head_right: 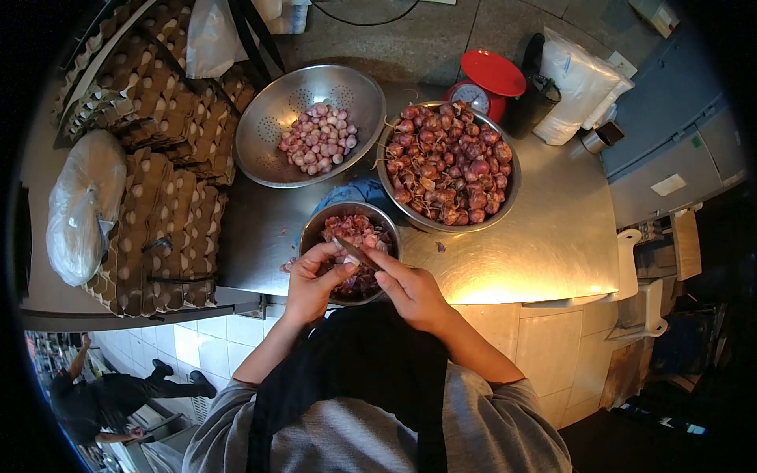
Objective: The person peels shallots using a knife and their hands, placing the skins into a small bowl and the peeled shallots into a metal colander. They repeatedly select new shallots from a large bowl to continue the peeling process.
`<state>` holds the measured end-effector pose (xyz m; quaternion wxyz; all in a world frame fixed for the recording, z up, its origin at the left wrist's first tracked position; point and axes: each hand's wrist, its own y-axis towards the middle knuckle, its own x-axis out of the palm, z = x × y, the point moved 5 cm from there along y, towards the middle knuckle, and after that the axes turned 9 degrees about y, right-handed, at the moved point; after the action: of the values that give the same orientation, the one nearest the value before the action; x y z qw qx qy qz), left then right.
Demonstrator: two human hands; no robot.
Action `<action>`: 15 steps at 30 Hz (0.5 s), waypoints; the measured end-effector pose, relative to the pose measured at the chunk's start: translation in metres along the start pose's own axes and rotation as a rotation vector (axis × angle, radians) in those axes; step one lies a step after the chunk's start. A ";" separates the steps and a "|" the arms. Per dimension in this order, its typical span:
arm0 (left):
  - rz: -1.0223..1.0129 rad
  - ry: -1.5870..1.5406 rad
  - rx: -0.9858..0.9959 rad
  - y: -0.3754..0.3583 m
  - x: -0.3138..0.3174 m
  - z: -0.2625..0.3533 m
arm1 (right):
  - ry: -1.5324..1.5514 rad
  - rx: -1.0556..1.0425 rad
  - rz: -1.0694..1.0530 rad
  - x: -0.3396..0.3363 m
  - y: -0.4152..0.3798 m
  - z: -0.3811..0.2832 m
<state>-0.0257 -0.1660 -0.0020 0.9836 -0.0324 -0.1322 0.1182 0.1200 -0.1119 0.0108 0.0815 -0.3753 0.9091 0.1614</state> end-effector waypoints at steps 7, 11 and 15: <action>0.037 -0.056 0.002 0.000 0.000 0.006 | 0.107 0.054 0.051 -0.004 0.001 -0.001; 0.070 0.013 0.040 0.002 -0.007 -0.002 | 0.004 -0.005 -0.079 0.002 -0.001 -0.010; 0.101 -0.017 0.093 0.003 -0.005 0.003 | -0.116 0.157 -0.119 0.003 -0.002 -0.017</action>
<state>-0.0315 -0.1641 -0.0007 0.9757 0.0077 -0.1329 0.1739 0.1186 -0.1209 0.0254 0.1726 -0.4112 0.8888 0.1058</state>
